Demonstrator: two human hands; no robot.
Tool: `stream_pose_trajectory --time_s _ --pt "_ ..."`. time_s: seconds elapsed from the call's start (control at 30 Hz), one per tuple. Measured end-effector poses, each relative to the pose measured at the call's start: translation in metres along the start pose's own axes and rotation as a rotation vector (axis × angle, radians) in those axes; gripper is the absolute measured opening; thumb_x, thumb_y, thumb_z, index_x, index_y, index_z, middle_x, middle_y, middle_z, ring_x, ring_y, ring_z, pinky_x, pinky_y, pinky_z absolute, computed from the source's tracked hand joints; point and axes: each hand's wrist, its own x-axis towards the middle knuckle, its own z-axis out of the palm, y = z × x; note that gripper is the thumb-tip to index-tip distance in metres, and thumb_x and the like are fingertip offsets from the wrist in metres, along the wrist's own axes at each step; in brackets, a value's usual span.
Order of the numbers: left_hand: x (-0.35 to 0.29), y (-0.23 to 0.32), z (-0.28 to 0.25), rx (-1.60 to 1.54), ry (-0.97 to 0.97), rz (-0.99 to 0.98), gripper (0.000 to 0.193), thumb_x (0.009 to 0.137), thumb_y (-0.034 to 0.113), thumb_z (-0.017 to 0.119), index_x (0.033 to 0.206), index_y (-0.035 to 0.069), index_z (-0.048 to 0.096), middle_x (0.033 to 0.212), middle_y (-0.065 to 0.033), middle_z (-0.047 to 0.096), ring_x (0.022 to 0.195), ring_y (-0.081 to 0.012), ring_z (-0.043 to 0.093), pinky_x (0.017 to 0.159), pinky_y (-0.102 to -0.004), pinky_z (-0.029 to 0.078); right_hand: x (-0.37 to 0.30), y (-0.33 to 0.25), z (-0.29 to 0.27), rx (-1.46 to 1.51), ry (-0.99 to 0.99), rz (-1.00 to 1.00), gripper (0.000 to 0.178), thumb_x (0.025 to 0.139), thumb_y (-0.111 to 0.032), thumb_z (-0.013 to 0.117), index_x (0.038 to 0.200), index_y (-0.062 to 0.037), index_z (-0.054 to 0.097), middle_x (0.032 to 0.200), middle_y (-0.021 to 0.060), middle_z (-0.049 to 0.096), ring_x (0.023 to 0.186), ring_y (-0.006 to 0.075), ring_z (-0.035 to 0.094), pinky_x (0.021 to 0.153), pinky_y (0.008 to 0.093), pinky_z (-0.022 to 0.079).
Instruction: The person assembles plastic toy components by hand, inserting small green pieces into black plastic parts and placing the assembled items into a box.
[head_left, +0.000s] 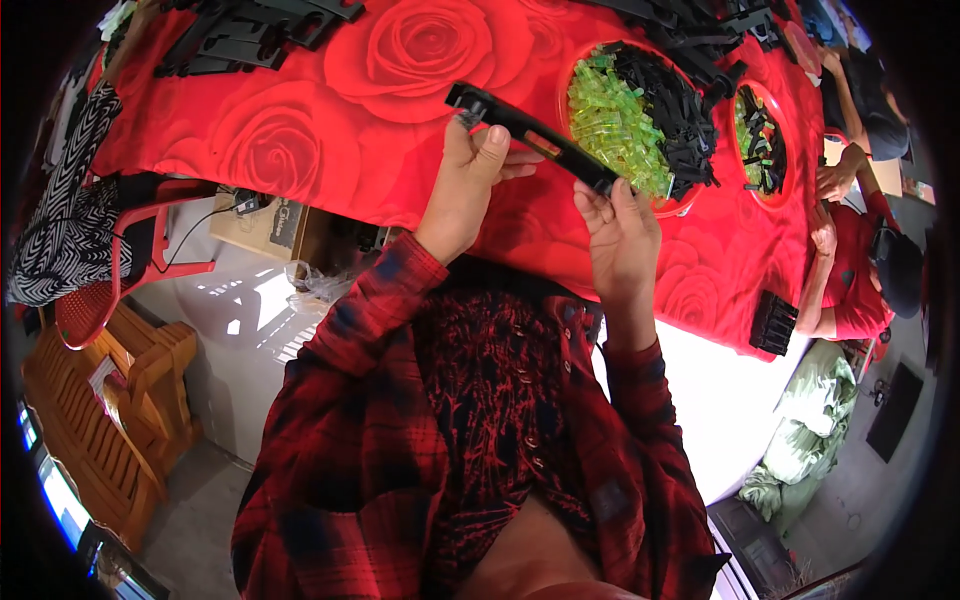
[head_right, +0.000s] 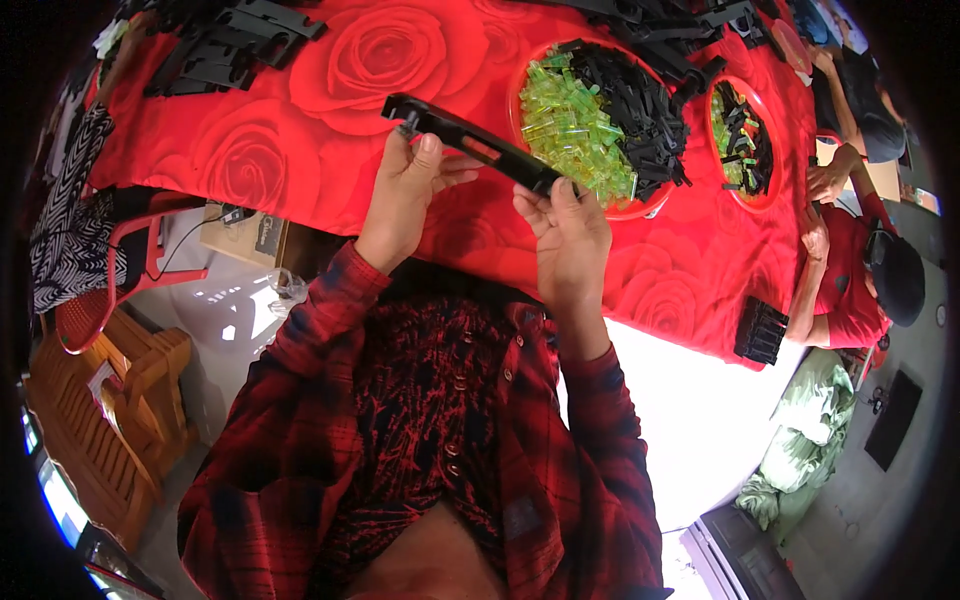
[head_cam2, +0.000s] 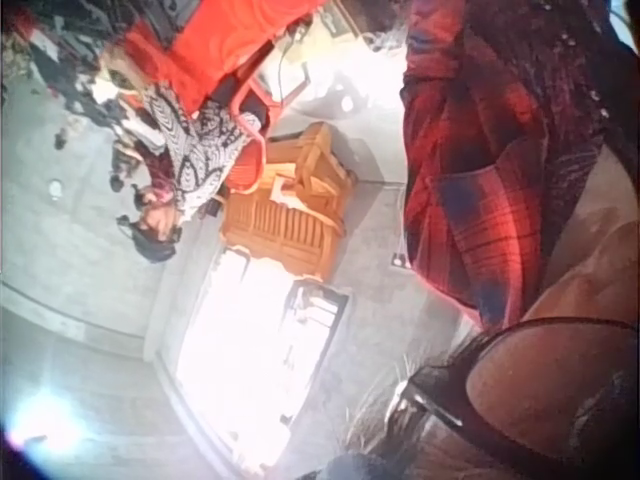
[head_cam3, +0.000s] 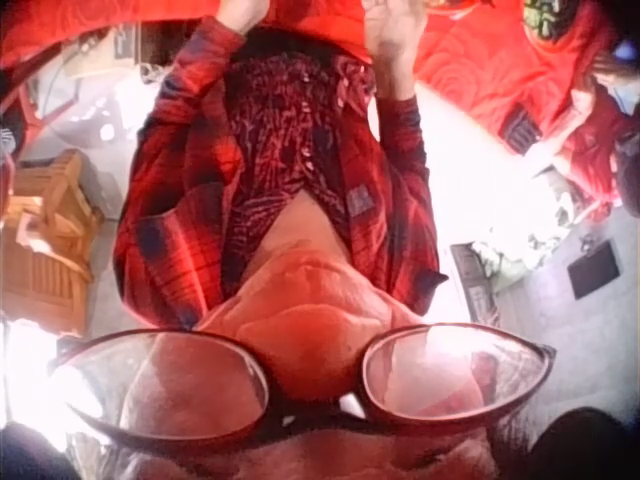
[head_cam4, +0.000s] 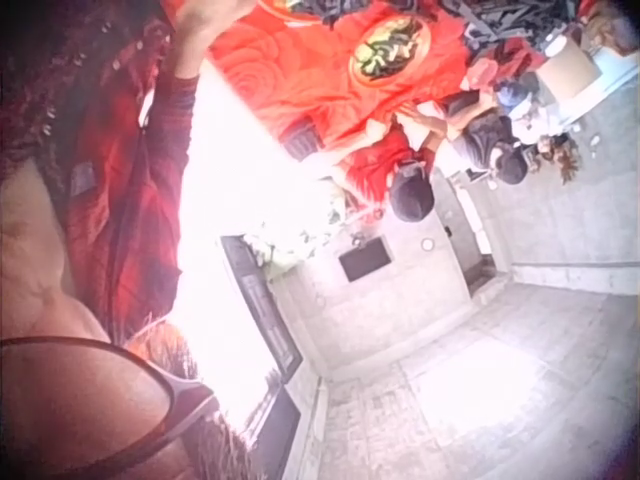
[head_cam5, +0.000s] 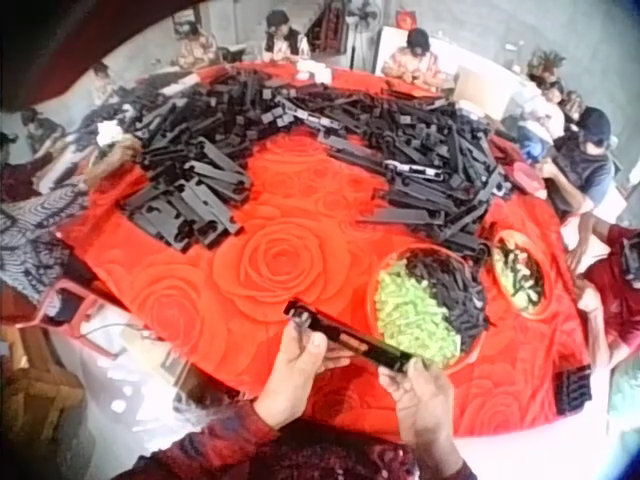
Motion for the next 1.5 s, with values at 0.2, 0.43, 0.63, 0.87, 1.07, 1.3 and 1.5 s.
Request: stream_pose_trajectory --time_s 0.2,0.43,0.63,0.87,1.07,1.3,1.5 --pt "0.003 -0.004 -0.002 -0.123 -0.09 -0.134 0.035 0.106 0.032 0.045 0.127 0.005 0.052 0.125 -0.0083 0.06 0.114 -0.0204 0.06 0.099 -0.0411 0.049 -0.014 0.004 0.014 -0.234 -0.085 0.148 0.028 0.099 -0.014 0.059 0.118 0.0047 0.051 0.11 0.0145 0.064 0.09 0.0237 0.069 0.082 0.0339 0.058" --pt "0.002 0.001 -0.003 -0.267 -0.164 -0.178 0.04 0.105 0.034 0.045 0.131 0.005 0.054 0.136 -0.0093 0.056 0.121 -0.0206 0.055 0.103 -0.041 0.045 -0.021 0.011 0.019 -0.433 -0.237 0.156 0.031 0.098 -0.012 0.061 0.121 0.0043 0.048 0.105 0.0117 0.063 0.085 0.0194 0.068 0.075 0.031 0.058" --pt "-0.001 0.0 0.0 -0.201 -0.169 -0.186 0.044 0.104 0.039 0.044 0.128 0.004 0.055 0.131 -0.0117 0.059 0.113 -0.0238 0.061 0.101 -0.0412 0.047 -0.024 0.017 0.017 -0.545 -0.323 0.223 0.034 0.099 -0.012 0.058 0.126 0.004 0.044 0.11 0.0155 0.063 0.087 0.0217 0.069 0.077 0.0327 0.058" --pt "-0.003 0.0 0.0 -0.303 -0.116 -0.326 0.054 0.101 0.051 0.044 0.123 0.004 0.057 0.11 -0.0114 0.065 0.104 -0.025 0.064 0.094 -0.0406 0.052 -0.027 0.013 0.013 -0.69 -0.523 0.057 0.033 0.099 -0.016 0.06 0.123 0.0037 0.048 0.092 0.0063 0.062 0.084 0.0132 0.065 0.072 0.0272 0.055" --pt "-0.003 0.003 0.0 -0.417 -0.033 -0.476 0.054 0.1 0.052 0.046 0.121 0.003 0.057 0.102 -0.0102 0.066 0.094 -0.0213 0.066 0.085 -0.0358 0.055 -0.026 0.001 0.022 -0.615 -0.279 -0.126 0.026 0.1 -0.013 0.057 0.12 0.0028 0.053 0.093 0.0067 0.062 0.087 0.0127 0.063 0.072 0.0273 0.056" --pt "-0.003 0.0 -0.002 -0.412 -0.104 -0.513 0.059 0.097 0.054 0.049 0.123 0.002 0.057 0.103 -0.0102 0.064 0.086 -0.0182 0.063 0.075 -0.0335 0.055 -0.02 -0.004 0.019 -0.689 -0.134 -0.311 0.024 0.097 -0.004 0.058 0.12 0.0017 0.057 0.096 0.0074 0.062 0.086 0.0139 0.062 0.075 0.028 0.054" --pt "-0.008 -0.013 -0.003 -0.5 -0.072 -0.566 0.047 0.099 0.048 0.052 0.121 0.006 0.059 0.099 -0.0056 0.065 0.086 -0.0175 0.064 0.079 -0.0333 0.054 -0.013 -0.004 0.036 -1.143 -0.251 -0.836 0.036 0.085 0.003 0.065 0.121 -0.0015 0.061 0.11 0.0145 0.058 0.102 0.0262 0.058 0.089 0.0353 0.048"
